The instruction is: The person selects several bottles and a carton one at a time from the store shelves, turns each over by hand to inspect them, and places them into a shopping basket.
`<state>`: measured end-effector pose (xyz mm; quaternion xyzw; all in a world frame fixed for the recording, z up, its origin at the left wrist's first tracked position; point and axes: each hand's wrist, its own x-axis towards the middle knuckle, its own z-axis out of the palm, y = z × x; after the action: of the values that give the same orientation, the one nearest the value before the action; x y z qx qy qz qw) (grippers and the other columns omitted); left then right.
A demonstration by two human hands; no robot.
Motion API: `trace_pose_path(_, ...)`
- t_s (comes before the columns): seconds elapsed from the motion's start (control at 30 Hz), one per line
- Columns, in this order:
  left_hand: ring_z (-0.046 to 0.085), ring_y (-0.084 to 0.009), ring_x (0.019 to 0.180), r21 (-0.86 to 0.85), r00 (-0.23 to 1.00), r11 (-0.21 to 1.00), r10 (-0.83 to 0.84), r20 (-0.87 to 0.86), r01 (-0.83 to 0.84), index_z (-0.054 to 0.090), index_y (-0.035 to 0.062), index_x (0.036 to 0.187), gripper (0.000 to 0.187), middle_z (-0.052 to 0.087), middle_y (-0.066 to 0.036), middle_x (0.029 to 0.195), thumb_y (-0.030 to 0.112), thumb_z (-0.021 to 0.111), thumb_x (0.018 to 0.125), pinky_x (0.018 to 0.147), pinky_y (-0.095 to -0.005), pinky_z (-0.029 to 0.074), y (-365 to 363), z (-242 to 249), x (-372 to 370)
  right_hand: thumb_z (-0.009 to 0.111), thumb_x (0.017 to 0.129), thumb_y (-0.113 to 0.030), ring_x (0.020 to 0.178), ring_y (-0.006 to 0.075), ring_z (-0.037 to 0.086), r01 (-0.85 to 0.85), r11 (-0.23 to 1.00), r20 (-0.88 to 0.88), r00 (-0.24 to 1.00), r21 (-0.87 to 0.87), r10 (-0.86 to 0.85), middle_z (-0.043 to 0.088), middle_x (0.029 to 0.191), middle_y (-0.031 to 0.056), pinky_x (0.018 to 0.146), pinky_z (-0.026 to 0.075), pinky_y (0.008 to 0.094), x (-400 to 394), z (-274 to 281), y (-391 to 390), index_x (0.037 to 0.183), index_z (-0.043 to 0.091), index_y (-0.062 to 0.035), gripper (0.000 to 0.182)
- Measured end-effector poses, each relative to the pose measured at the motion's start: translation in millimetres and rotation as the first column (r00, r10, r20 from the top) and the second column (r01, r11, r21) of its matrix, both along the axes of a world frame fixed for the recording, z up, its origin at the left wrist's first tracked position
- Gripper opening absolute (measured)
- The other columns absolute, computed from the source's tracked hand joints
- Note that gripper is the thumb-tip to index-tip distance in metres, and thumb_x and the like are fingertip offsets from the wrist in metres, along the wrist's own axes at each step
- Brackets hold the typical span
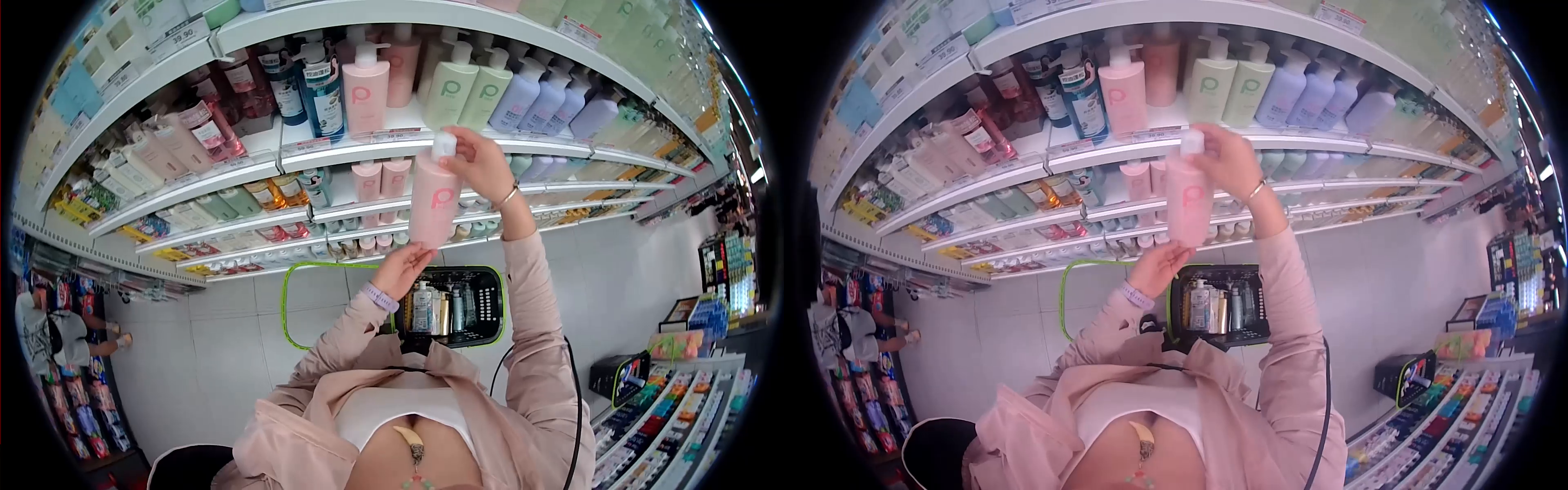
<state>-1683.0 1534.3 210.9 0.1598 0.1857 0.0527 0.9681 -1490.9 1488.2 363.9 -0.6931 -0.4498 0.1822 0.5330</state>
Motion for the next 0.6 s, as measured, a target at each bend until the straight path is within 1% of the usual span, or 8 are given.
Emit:
trace_pose_path(0.1,0.051,-0.0248,0.102,0.057,0.994,0.998,-0.026,0.106,0.020,0.049,-0.0081,0.100,0.022,0.054,-0.015,0.103,0.007,0.048,0.084,0.096,-0.0310,0.039,36.3,25.2,23.2,0.065,0.070,-0.007,0.089,0.0180,0.060,0.049,0.997,0.093,0.994,0.054,-0.054,0.061,0.097,0.0149,0.076,0.048,0.0280,17.6,28.7,23.3,0.112,0.050,0.0025,0.046)
trace_pose_path(0.17,0.050,-0.0260,0.103,0.004,0.982,1.000,0.003,0.187,-0.004,0.048,-0.0091,0.101,0.022,0.054,-0.017,0.104,0.004,0.047,0.083,0.096,-0.0316,0.039,55.3,40.6,39.4,0.061,0.074,0.000,0.090,0.0136,0.056,0.041,0.997,0.187,0.981,0.066,-0.053,0.059,0.100,0.0108,0.078,0.045,0.0245,24.6,52.5,36.6,0.117,0.047,0.0018,0.045)
trace_pose_path(0.27,0.049,-0.0279,0.104,-0.011,0.958,0.999,0.037,0.284,-0.035,0.046,-0.0109,0.102,0.023,0.053,-0.018,0.103,0.002,0.045,0.083,0.097,-0.0328,0.038,82.0,61.4,60.9,0.062,0.074,-0.003,0.091,0.0145,0.057,0.060,0.992,0.259,0.962,0.111,-0.087,0.060,0.100,0.0107,0.081,0.045,0.0257,39.2,71.7,54.6,0.117,0.048,0.0006,0.045)
trace_pose_path(0.33,0.048,-0.0293,0.106,0.009,0.965,0.998,0.055,0.256,-0.059,0.043,-0.0128,0.104,0.026,0.051,-0.020,0.107,0.003,0.043,0.084,0.098,-0.0339,0.037,97.0,76.1,71.4,0.063,0.073,-0.006,0.092,0.0158,0.057,0.096,0.987,0.270,0.955,0.126,-0.128,0.060,0.100,0.0115,0.081,0.046,0.0271,34.3,82.5,59.8,0.116,0.049,0.0008,0.046)
trace_pose_path(0.4,0.046,-0.0303,0.108,-0.028,0.953,0.996,0.090,0.290,-0.086,0.041,-0.0144,0.106,0.029,0.048,-0.022,0.111,0.005,0.040,0.085,0.099,-0.0353,0.036,110.3,85.1,81.3,0.065,0.072,-0.009,0.093,0.0171,0.058,0.238,0.957,0.425,0.859,0.164,-0.287,0.060,0.101,0.0125,0.082,0.046,0.0280,29.4,86.8,66.2,0.114,0.050,0.0005,0.045)
trace_pose_path(0.47,0.043,-0.0313,0.111,-0.056,0.944,0.994,0.107,0.311,-0.094,0.038,-0.0159,0.109,0.031,0.044,-0.023,0.115,0.004,0.038,0.085,0.100,-0.0368,0.034,121.1,87.9,89.9,0.065,0.071,-0.009,0.091,0.0182,0.059,0.225,0.944,0.436,0.844,0.242,-0.313,0.061,0.100,0.0138,0.079,0.047,0.0284,28.6,81.3,71.7,0.113,0.051,-0.0001,0.044)
trace_pose_path(0.53,0.038,-0.0328,0.115,-0.229,0.907,0.972,0.138,0.399,-0.047,0.034,-0.0180,0.109,0.033,0.041,-0.025,0.117,0.002,0.037,0.084,0.102,-0.0382,0.032,132.4,83.8,102.8,0.065,0.071,-0.008,0.088,0.0185,0.060,0.235,0.913,0.488,0.786,0.332,-0.379,0.061,0.100,0.0145,0.076,0.047,0.0284,27.7,76.3,76.5,0.112,0.052,-0.0008,0.044)
trace_pose_path(0.6,0.036,-0.0338,0.116,-0.189,0.924,0.973,0.187,0.333,-0.129,0.033,-0.0186,0.110,0.033,0.039,-0.026,0.118,0.001,0.037,0.083,0.103,-0.0392,0.030,137.0,82.9,120.1,0.065,0.069,-0.007,0.083,0.0208,0.061,0.223,0.896,0.517,0.752,0.385,-0.409,0.061,0.097,0.0150,0.073,0.048,0.0288,34.0,64.4,84.1,0.111,0.053,-0.0018,0.045)
